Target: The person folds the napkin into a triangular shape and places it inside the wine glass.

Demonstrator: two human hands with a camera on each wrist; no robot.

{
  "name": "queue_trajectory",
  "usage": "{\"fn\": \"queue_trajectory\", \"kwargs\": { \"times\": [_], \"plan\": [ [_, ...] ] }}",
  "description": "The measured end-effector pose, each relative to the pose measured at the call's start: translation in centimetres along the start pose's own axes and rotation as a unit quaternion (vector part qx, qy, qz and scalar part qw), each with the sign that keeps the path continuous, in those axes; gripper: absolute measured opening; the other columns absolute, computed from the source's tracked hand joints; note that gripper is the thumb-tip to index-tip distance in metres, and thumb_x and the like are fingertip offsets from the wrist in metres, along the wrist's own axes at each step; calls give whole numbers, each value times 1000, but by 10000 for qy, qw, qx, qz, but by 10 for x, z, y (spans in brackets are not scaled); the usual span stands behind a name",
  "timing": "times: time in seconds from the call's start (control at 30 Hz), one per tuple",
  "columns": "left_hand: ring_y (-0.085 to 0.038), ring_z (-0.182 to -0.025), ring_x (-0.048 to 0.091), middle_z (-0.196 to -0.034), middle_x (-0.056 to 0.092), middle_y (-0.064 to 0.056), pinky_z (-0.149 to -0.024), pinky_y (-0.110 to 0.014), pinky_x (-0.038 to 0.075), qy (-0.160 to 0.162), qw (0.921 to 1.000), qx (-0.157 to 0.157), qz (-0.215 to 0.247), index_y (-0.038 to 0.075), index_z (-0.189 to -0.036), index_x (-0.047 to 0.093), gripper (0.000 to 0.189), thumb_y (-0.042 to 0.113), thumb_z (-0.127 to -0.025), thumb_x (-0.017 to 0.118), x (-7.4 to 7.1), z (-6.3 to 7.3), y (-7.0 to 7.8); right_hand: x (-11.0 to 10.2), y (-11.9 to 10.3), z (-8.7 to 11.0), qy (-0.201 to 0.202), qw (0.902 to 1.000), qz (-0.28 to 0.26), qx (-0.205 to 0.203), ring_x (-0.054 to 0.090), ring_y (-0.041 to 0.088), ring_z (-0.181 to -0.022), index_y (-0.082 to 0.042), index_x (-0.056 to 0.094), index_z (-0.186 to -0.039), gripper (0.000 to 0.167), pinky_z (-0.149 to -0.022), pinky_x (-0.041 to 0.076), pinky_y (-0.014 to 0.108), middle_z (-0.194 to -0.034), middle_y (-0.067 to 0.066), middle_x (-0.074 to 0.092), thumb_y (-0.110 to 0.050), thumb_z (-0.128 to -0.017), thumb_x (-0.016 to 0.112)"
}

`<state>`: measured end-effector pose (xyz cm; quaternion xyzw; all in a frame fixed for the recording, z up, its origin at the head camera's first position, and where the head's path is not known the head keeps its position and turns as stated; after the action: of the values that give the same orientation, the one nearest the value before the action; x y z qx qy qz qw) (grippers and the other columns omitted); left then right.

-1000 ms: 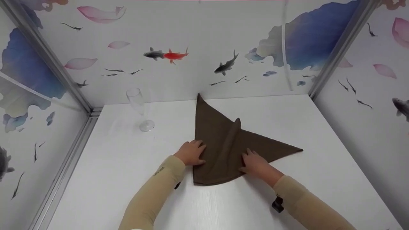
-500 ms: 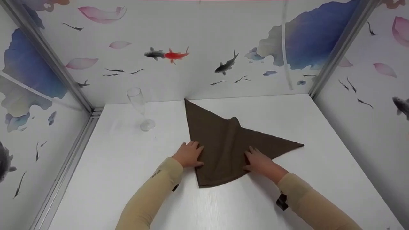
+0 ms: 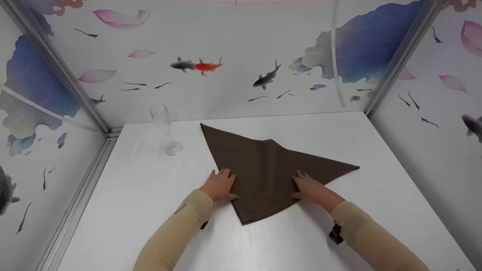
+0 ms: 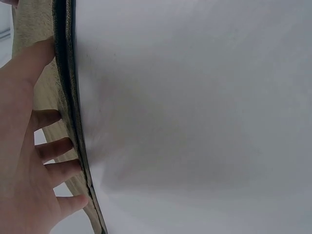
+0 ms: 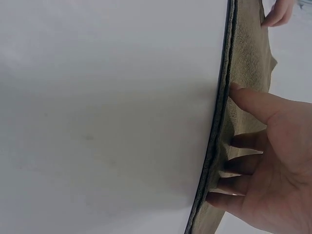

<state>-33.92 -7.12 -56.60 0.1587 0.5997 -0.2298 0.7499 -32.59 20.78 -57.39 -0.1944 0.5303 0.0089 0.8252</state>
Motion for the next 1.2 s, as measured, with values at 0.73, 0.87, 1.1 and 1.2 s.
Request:
{"fn": "queue_trajectory", "kwargs": {
  "times": [0.73, 0.87, 1.1, 1.2],
  "plan": [
    [-33, -127, 46, -129, 47, -17, -100, -54, 39, -21, 9996, 253, -123, 6, -143, 48, 76, 59, -89, 60, -2, 23, 12, -10, 28, -7, -92, 9995, -262, -179, 12, 45, -143, 3, 33, -148, 72, -111, 21, 57, -156, 29, 14, -23, -92, 70],
    [-33, -127, 46, -130, 47, -16, -101, -54, 39, -36, 9994, 322, -128, 7, -142, 48, 76, 60, -89, 60, -3, 26, 12, -14, 32, -10, -108, 9993, -239, -264, 12, 45, -143, 2, 32, -148, 73, -111, 20, 57, -157, 28, 14, -22, -91, 71],
    [-33, -127, 46, -135, 46, -16, -100, -52, 40, -12, 9985, 479, -267, 10, -143, 48, 75, 60, -89, 60, 2, 26, 13, -21, 41, -16, -112, 9990, -298, -319, 11, 45, -143, -2, 35, -149, 73, -110, 22, 58, -158, 25, 14, -21, -90, 73],
    [-33, -129, 45, -137, 45, -15, -102, -51, 39, -70, 9985, 484, -247, 11, -144, 47, 73, 58, -90, 60, 4, 28, 14, -24, 43, -17, -92, 9990, -213, -378, 10, 46, -143, -2, 38, -147, 71, -110, 22, 58, -157, 26, 16, -19, -89, 74]
  ]
}}
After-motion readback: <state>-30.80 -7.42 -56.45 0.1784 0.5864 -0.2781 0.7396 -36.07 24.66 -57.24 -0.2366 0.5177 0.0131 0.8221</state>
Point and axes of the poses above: each hand's wrist, its own z-axis away from the middle knuckle, its own x-axis out of the palm, y = z × x, the point moved 6 cm from there along -z, towards the middle knuckle
